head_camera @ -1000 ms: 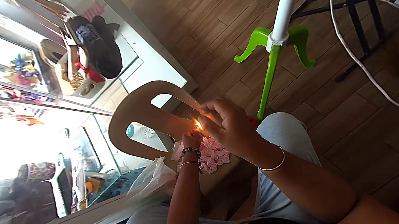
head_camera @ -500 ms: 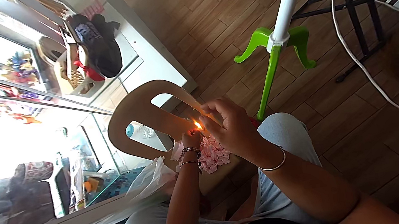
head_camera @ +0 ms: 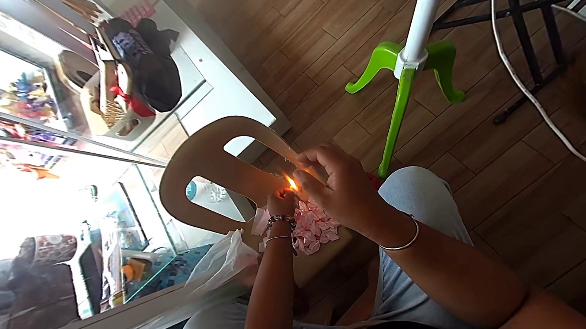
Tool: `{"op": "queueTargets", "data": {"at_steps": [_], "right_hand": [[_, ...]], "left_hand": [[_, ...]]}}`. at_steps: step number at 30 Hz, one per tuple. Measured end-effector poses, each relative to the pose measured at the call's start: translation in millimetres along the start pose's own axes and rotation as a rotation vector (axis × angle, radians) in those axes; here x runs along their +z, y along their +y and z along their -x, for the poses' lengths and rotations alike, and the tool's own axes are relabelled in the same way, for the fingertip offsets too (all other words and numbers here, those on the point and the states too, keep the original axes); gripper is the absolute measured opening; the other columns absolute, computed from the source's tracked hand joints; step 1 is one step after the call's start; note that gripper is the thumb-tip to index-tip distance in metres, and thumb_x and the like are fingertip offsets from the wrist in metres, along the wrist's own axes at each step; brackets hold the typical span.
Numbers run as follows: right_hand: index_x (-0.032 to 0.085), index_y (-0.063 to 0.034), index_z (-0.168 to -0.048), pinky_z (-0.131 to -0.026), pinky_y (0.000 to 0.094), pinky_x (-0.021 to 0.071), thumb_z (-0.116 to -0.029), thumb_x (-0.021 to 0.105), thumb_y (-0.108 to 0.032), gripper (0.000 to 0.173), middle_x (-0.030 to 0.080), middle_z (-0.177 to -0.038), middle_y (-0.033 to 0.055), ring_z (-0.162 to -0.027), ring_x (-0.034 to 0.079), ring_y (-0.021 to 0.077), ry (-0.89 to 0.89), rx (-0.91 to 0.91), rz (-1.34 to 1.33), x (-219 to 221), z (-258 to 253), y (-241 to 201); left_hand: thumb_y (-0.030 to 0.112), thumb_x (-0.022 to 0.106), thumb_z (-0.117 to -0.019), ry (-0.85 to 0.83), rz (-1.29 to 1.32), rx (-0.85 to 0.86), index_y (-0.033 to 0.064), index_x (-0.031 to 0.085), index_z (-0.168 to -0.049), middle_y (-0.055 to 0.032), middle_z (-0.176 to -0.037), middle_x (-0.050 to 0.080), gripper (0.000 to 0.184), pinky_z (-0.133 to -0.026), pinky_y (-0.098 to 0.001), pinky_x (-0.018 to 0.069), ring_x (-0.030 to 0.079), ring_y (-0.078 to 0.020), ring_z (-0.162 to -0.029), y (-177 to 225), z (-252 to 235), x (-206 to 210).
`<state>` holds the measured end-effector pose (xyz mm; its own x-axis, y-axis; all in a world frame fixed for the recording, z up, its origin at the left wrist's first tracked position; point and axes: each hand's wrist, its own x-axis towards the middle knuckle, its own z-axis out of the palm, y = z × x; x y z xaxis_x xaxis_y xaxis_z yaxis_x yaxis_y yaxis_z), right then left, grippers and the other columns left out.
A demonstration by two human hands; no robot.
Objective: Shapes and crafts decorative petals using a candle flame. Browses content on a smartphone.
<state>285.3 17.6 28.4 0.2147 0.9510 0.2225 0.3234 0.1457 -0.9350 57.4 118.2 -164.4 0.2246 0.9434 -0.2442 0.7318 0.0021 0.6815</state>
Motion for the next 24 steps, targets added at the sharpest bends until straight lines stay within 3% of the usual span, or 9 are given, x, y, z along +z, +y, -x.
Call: {"op": "queueTargets", "data": {"at_steps": [1, 3, 5, 9, 11, 13, 17, 20, 24], "right_hand": [[0.067, -0.0027, -0.121, -0.087, 0.0438, 0.0534, -0.1018, 0.063, -0.021, 0.027, 0.066, -0.111, 0.0104, -0.102, 0.064, 0.0226, 0.0, -0.002, 0.002, 0, 0, 0], [0.067, -0.0024, -0.121, -0.087, 0.0435, 0.0537, -0.1019, 0.062, -0.021, 0.027, 0.066, -0.112, 0.0111, -0.103, 0.064, 0.0229, 0.003, -0.001, 0.011, 2, -1, 0], [0.067, -0.002, -0.121, -0.089, 0.0433, 0.0541, -0.1023, 0.062, -0.021, 0.028, 0.066, -0.114, 0.012, -0.105, 0.064, 0.0234, -0.006, 0.006, 0.021, 4, -3, 0], [0.067, -0.0008, -0.12, -0.085, 0.039, 0.0565, -0.1025, 0.062, -0.018, 0.025, 0.068, -0.109, 0.0128, -0.097, 0.067, 0.0213, -0.071, 0.007, -0.004, 13, -6, 4], [0.065, -0.0012, -0.121, -0.083, 0.0367, 0.0571, -0.1023, 0.063, -0.017, 0.025, 0.069, -0.107, 0.0119, -0.093, 0.068, 0.0184, -0.159, 0.051, -0.048, 22, -7, 5], [0.065, -0.0012, -0.123, -0.088, 0.0361, 0.0574, -0.1013, 0.065, -0.016, 0.026, 0.07, -0.11, 0.012, -0.098, 0.069, 0.0172, -0.28, 0.118, -0.091, 36, -9, 3], [0.063, 0.0008, -0.129, -0.094, 0.0328, 0.0567, -0.0999, 0.066, -0.021, 0.037, 0.07, -0.118, 0.0119, -0.105, 0.069, 0.0152, -0.49, 0.143, -0.167, 69, -1, 8], [0.063, 0.0038, -0.128, -0.089, 0.0353, 0.0603, -0.0997, 0.065, -0.02, 0.036, 0.071, -0.115, 0.0133, -0.1, 0.071, 0.0172, -0.496, 0.154, -0.271, 97, 11, 6], [0.06, 0.0069, -0.122, -0.082, 0.0323, 0.0623, -0.0986, 0.06, -0.004, 0.026, 0.07, -0.109, 0.0102, -0.092, 0.072, 0.0148, -0.427, 0.239, -0.419, 117, 27, -4]], "left_hand": [[0.018, 0.063, -0.1015, -0.02, -0.014, -0.274, 0.0018, 0.07, -0.107, -0.0166, -0.094, 0.067, 0.019, -0.085, -0.0494, 0.0504, 0.063, -0.0278, -0.086, 45, 3, -6], [0.019, 0.062, -0.1021, 0.049, -0.071, -0.354, -0.0005, 0.069, -0.111, -0.0215, -0.1, 0.068, 0.023, -0.087, -0.0552, 0.0496, 0.065, -0.0342, -0.091, 71, 9, -5], [0.018, 0.059, -0.1035, -0.001, -0.087, -0.317, -0.0024, 0.068, -0.114, -0.0217, -0.1, 0.069, 0.025, -0.086, -0.0534, 0.0515, 0.066, -0.0334, -0.09, 80, 15, -15], [0.019, 0.059, -0.1051, -0.027, 0.133, -0.32, -0.0017, 0.065, -0.117, -0.0155, -0.101, 0.069, 0.025, -0.077, -0.0393, 0.0565, 0.068, -0.0212, -0.085, 90, 38, -52], [0.017, 0.06, -0.1046, 0.017, 0.307, -0.289, -0.0017, 0.064, -0.114, -0.0118, -0.1, 0.07, 0.022, -0.072, -0.0332, 0.0563, 0.068, -0.0159, -0.082, 105, 64, -74], [0.014, 0.06, -0.1039, 0.061, 0.485, -0.235, -0.0005, 0.063, -0.111, -0.0081, -0.096, 0.07, 0.016, -0.067, -0.0276, 0.0552, 0.068, -0.0121, -0.079, 115, 90, -92], [0.012, 0.058, -0.1039, 0.056, 0.692, -0.057, -0.0006, 0.063, -0.11, -0.0052, -0.093, 0.071, 0.015, -0.065, -0.0265, 0.0561, 0.069, -0.0109, -0.079, 104, 121, -104], [0.017, 0.057, -0.1042, 0.083, 0.709, 0.078, -0.0013, 0.062, -0.113, -0.005, -0.094, 0.07, 0.021, -0.067, -0.0272, 0.0559, 0.068, -0.0098, -0.079, 87, 132, -107], [0.014, 0.059, -0.1026, 0.145, 0.66, 0.137, -0.0062, 0.063, -0.115, -0.0104, -0.091, 0.068, 0.024, -0.067, -0.028, 0.0528, 0.063, -0.011, -0.074, 76, 147, -118]]}}
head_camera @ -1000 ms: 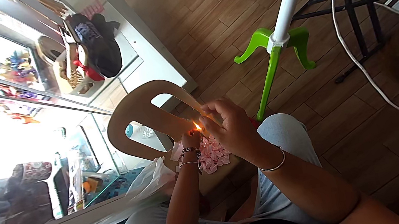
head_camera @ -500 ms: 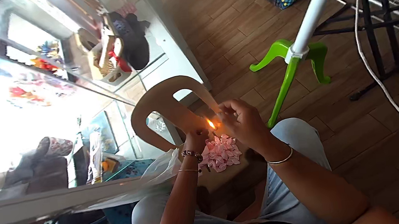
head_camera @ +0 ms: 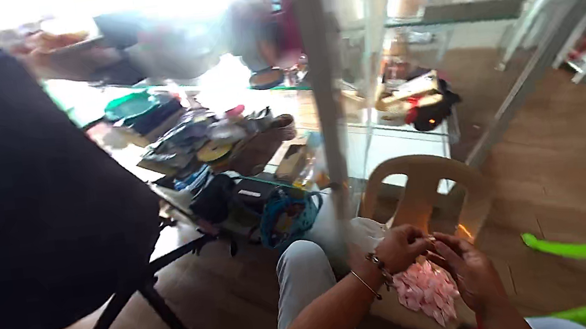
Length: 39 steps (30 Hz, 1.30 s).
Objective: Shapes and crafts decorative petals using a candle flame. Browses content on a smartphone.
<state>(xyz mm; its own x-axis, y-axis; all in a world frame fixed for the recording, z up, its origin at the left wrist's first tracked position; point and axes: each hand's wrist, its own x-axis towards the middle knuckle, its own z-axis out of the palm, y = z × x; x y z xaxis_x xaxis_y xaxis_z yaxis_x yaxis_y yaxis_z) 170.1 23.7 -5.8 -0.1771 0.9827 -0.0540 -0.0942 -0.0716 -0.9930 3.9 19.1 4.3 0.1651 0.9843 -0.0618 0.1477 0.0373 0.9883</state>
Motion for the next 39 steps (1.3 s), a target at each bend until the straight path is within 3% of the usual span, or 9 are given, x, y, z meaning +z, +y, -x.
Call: {"op": "queueTargets", "data": {"at_steps": [7, 14, 17, 20, 22, 26, 33, 36, 39], "right_hand": [[0.065, -0.0012, -0.099, -0.077, 0.0298, 0.0638, -0.0974, 0.055, 0.007, 0.013, 0.076, -0.096, 0.0038, -0.083, 0.074, 0.0128, 0.017, 0.011, -0.126, 29, 0, 10], [0.06, -0.0052, -0.098, -0.083, 0.0289, 0.0625, -0.1011, 0.047, 0.005, 0.017, 0.073, -0.1, -0.0005, -0.088, 0.072, 0.0101, -0.014, -0.032, -0.1, 43, 7, 9], [0.063, 0.0027, -0.113, -0.083, 0.0259, 0.0607, -0.1045, 0.048, -0.001, 0.018, 0.073, -0.109, 0.0035, -0.091, 0.071, 0.0085, 0.039, -0.03, -0.012, 44, 9, 10], [0.042, 0.0044, -0.149, -0.087, 0.0255, 0.0564, -0.1064, 0.045, -0.008, 0.044, 0.056, -0.139, 0.0083, -0.104, 0.065, 0.0072, -0.021, -0.038, 0.063, 32, 8, 12], [0.036, 0.0069, -0.148, -0.086, 0.0252, 0.0577, -0.0997, 0.053, 0.0, 0.051, 0.062, -0.127, 0.0064, -0.101, 0.066, 0.0065, -0.04, -0.125, 0.061, 25, 7, 13], [0.05, 0.005, -0.127, -0.084, 0.0207, 0.0578, -0.0918, 0.058, 0.011, 0.037, 0.068, -0.09, -0.0071, -0.084, 0.067, 0.0012, -0.019, -0.193, 0.048, 15, 12, 12], [0.049, 0.0121, -0.125, -0.079, 0.014, 0.0527, -0.0893, 0.057, 0.006, 0.037, 0.06, -0.092, -0.0033, -0.082, 0.06, -0.0038, -0.007, -0.286, 0.194, 0, 17, 8], [0.049, 0.0153, -0.123, -0.081, 0.0134, 0.0521, -0.0897, 0.059, 0.003, 0.037, 0.06, -0.096, -0.0003, -0.085, 0.059, -0.0047, -0.003, -0.38, 0.279, -8, 17, 8], [0.052, 0.0162, -0.12, -0.085, 0.0145, 0.0519, -0.0898, 0.062, 0.001, 0.035, 0.063, -0.095, 0.0025, -0.088, 0.061, -0.0032, 0.015, -0.446, 0.355, -13, 18, 5]], "left_hand": [[0.015, 0.061, -0.1013, 0.034, -0.142, 0.037, -0.0061, 0.066, -0.111, -0.0165, -0.096, 0.067, 0.024, -0.081, -0.0365, 0.0514, 0.063, -0.0198, -0.084, -4, 16, -21], [0.018, 0.058, -0.1036, 0.007, -0.257, 0.003, -0.0038, 0.067, -0.117, -0.0202, -0.104, 0.069, 0.027, -0.089, -0.0477, 0.0521, 0.067, -0.0296, -0.095, 4, 26, -31], [0.019, 0.057, -0.1039, 0.017, -0.254, -0.011, -0.0035, 0.067, -0.118, -0.0202, -0.103, 0.069, 0.028, -0.089, -0.0479, 0.0518, 0.067, -0.0301, -0.095, 2, 26, -32], [0.019, 0.057, -0.1039, 0.019, -0.244, -0.023, -0.0032, 0.067, -0.119, -0.0194, -0.103, 0.069, 0.028, -0.088, -0.0456, 0.052, 0.066, -0.0279, -0.093, 2, 24, -32], [0.018, 0.057, -0.1035, 0.01, -0.245, -0.017, -0.0027, 0.067, -0.117, -0.0186, -0.102, 0.069, 0.027, -0.087, -0.0439, 0.0521, 0.066, -0.0266, -0.092, 2, 24, -28], [0.018, 0.059, -0.1025, -0.037, -0.26, 0.008, -0.0031, 0.068, -0.114, -0.0183, -0.1, 0.069, 0.026, -0.086, -0.0439, 0.0525, 0.066, -0.0262, -0.089, -1, 23, -17], [0.018, 0.057, -0.1051, -0.124, 0.086, -0.082, -0.0066, 0.059, -0.122, -0.0149, -0.101, 0.067, 0.03, -0.069, -0.0329, 0.055, 0.065, -0.0163, -0.08, -5, 19, 5], [0.023, 0.051, -0.1085, -0.168, 0.368, -0.245, 0.0, 0.049, -0.136, -0.0114, -0.114, 0.066, 0.036, -0.074, -0.0348, 0.0572, 0.068, -0.0153, -0.089, 0, 18, 11], [0.016, 0.05, -0.1082, -0.143, 0.518, -0.311, 0.002, 0.053, -0.13, -0.0044, -0.105, 0.064, 0.026, -0.072, -0.0305, 0.0571, 0.066, -0.0107, -0.082, 2, 15, 15]]}}
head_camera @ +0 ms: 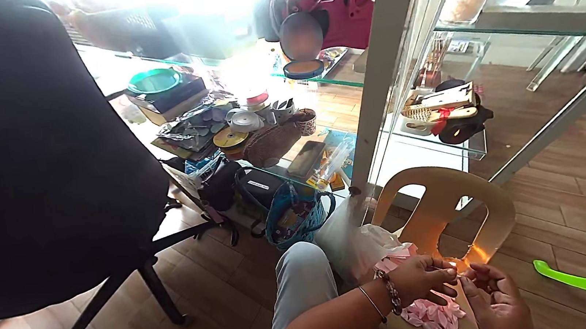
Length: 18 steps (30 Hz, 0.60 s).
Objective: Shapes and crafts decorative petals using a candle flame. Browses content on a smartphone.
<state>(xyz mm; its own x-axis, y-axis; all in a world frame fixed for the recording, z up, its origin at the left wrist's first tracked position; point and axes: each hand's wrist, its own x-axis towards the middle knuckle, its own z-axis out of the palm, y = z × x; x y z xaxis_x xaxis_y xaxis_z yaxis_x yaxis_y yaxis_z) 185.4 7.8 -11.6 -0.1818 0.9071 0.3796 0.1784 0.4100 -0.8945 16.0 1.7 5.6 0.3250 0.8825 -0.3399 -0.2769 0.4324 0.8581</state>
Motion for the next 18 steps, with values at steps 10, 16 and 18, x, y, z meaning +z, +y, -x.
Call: {"op": "queueTargets", "data": {"at_steps": [10, 16, 18], "right_hand": [[0.065, 0.0132, -0.117, -0.096, 0.0235, 0.0505, -0.0965, 0.06, -0.01, 0.031, 0.069, -0.115, 0.0192, -0.106, 0.064, 0.0087, 0.0, 0.029, 0.142, -14, 1, 8], [0.072, 0.0092, -0.103, -0.092, 0.0218, 0.051, -0.0955, 0.064, -0.009, 0.022, 0.071, -0.101, 0.0164, -0.098, 0.065, 0.0101, -0.052, -0.014, 0.22, -10, 2, 13], [0.071, 0.0099, -0.103, -0.092, 0.0217, 0.0507, -0.0956, 0.063, -0.009, 0.021, 0.07, -0.102, 0.0169, -0.098, 0.064, 0.0093, -0.054, 0.003, 0.212, -8, 2, 12]], "left_hand": [[0.004, 0.058, -0.102, -0.001, -0.042, 0.083, -0.0013, 0.054, -0.128, -0.0054, -0.105, 0.063, 0.027, -0.074, -0.0303, 0.0571, 0.065, -0.0106, -0.085, -2, -9, 0], [0.003, 0.06, -0.1009, -0.013, -0.209, 0.16, -0.0039, 0.056, -0.127, -0.0083, -0.106, 0.063, 0.027, -0.074, -0.0296, 0.0556, 0.063, -0.0104, -0.085, -5, -8, -2], [0.003, 0.059, -0.1011, -0.007, -0.217, 0.17, -0.0041, 0.056, -0.127, -0.0087, -0.106, 0.062, 0.027, -0.074, -0.0295, 0.0553, 0.063, -0.0106, -0.085, -4, -6, -3]]}}
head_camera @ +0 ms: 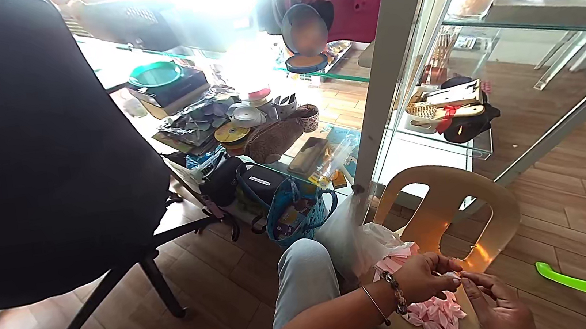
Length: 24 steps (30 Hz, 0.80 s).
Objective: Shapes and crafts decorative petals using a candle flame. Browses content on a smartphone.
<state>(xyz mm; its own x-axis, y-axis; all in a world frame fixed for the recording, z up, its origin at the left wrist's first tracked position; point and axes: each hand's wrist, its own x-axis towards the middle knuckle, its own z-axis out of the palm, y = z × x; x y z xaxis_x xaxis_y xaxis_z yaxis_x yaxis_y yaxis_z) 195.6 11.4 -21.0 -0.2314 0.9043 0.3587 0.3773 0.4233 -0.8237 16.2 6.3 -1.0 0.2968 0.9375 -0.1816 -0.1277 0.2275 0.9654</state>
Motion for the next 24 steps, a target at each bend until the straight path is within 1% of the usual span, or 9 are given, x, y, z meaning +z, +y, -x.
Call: {"op": "queueTargets", "data": {"at_steps": [2, 6, 10, 14, 17, 19, 22, 24], "right_hand": [[0.071, 0.0097, -0.104, -0.092, 0.019, 0.0511, -0.0953, 0.063, -0.009, 0.022, 0.07, -0.103, 0.0155, -0.098, 0.065, 0.0057, -0.001, -0.005, -0.03, 2.4, 0.1, 0.3], [0.07, 0.0107, -0.106, -0.094, 0.021, 0.0517, -0.0952, 0.064, -0.006, 0.021, 0.07, -0.106, 0.0164, -0.102, 0.065, 0.0076, -0.025, -0.013, -0.068, 4.8, 0.2, -0.7], [0.07, 0.0105, -0.104, -0.091, 0.0193, 0.0512, -0.0951, 0.063, -0.005, 0.019, 0.07, -0.103, 0.0154, -0.099, 0.064, 0.0057, -0.016, 0.026, -0.054, 6.7, 0.4, -2.4], [0.069, 0.01, -0.104, -0.089, 0.0187, 0.0515, -0.0951, 0.063, -0.005, 0.019, 0.068, -0.102, 0.0131, -0.096, 0.063, 0.0033, -0.003, 0.087, -0.068, 5.6, 0.3, -5.6], [0.068, 0.0099, -0.103, -0.087, 0.0171, 0.0526, -0.0937, 0.064, -0.004, 0.017, 0.068, -0.099, 0.0104, -0.092, 0.063, 0.0006, 0.008, 0.089, -0.089, 5.8, 0.2, -4.6], [0.067, 0.0103, -0.103, -0.085, 0.0159, 0.0526, -0.0932, 0.065, -0.004, 0.017, 0.068, -0.097, 0.0092, -0.09, 0.063, -0.0005, 0.013, 0.09, -0.099, 6.3, 0.5, -5.2], [0.066, 0.01, -0.102, -0.086, 0.0146, 0.0518, -0.0933, 0.065, -0.004, 0.016, 0.067, -0.097, 0.0075, -0.09, 0.062, -0.002, 0.018, 0.095, -0.105, 6.6, 0.9, -7.7], [0.066, 0.0104, -0.102, -0.085, 0.0142, 0.0518, -0.0929, 0.064, -0.002, 0.016, 0.067, -0.096, 0.0074, -0.089, 0.062, -0.0025, 0.026, 0.092, -0.114, 6.6, 0.9, -8.9]], "left_hand": [[0.002, 0.059, -0.1009, 0.01, -0.006, 0.004, -0.0045, 0.056, -0.127, -0.0091, -0.107, 0.062, 0.028, -0.074, -0.0293, 0.0548, 0.062, -0.0106, -0.085, 1.9, 1.9, -1.3], [0.001, 0.059, -0.1, 0.028, -0.054, 0.028, -0.0054, 0.056, -0.127, -0.011, -0.107, 0.063, 0.028, -0.073, -0.0296, 0.0546, 0.062, -0.0115, -0.084, 2.5, 3.1, -4.0], [0.003, 0.061, -0.1002, 0.031, -0.086, 0.032, -0.0059, 0.056, -0.128, -0.0136, -0.111, 0.063, 0.03, -0.075, -0.031, 0.0544, 0.062, -0.0136, -0.086, 2.6, 3.4, -5.7], [0.005, 0.061, -0.1005, 0.038, -0.095, 0.037, -0.0056, 0.055, -0.13, -0.014, -0.112, 0.063, 0.031, -0.074, -0.0304, 0.0539, 0.062, -0.0136, -0.087, 4.0, 4.0, -6.6], [0.006, 0.062, -0.1003, 0.045, -0.091, 0.031, -0.0049, 0.055, -0.129, -0.0131, -0.11, 0.062, 0.032, -0.074, -0.0298, 0.0536, 0.062, -0.0131, -0.086, 4.0, 3.6, -6.4], [0.007, 0.062, -0.1003, 0.05, -0.087, 0.025, -0.005, 0.055, -0.13, -0.0137, -0.112, 0.062, 0.033, -0.074, -0.0304, 0.0536, 0.062, -0.0137, -0.087, 4.3, 3.9, -6.0], [0.009, 0.062, -0.1011, 0.061, -0.087, 0.011, -0.0051, 0.054, -0.132, -0.0145, -0.115, 0.062, 0.034, -0.075, -0.0309, 0.0537, 0.063, -0.0143, -0.089, 4.8, 4.2, -6.3], [0.01, 0.062, -0.1019, 0.072, -0.085, -0.002, -0.0049, 0.054, -0.131, -0.0138, -0.114, 0.062, 0.034, -0.074, -0.0301, 0.0539, 0.063, -0.0136, -0.088, 5.7, 4.2, -6.3]]}}
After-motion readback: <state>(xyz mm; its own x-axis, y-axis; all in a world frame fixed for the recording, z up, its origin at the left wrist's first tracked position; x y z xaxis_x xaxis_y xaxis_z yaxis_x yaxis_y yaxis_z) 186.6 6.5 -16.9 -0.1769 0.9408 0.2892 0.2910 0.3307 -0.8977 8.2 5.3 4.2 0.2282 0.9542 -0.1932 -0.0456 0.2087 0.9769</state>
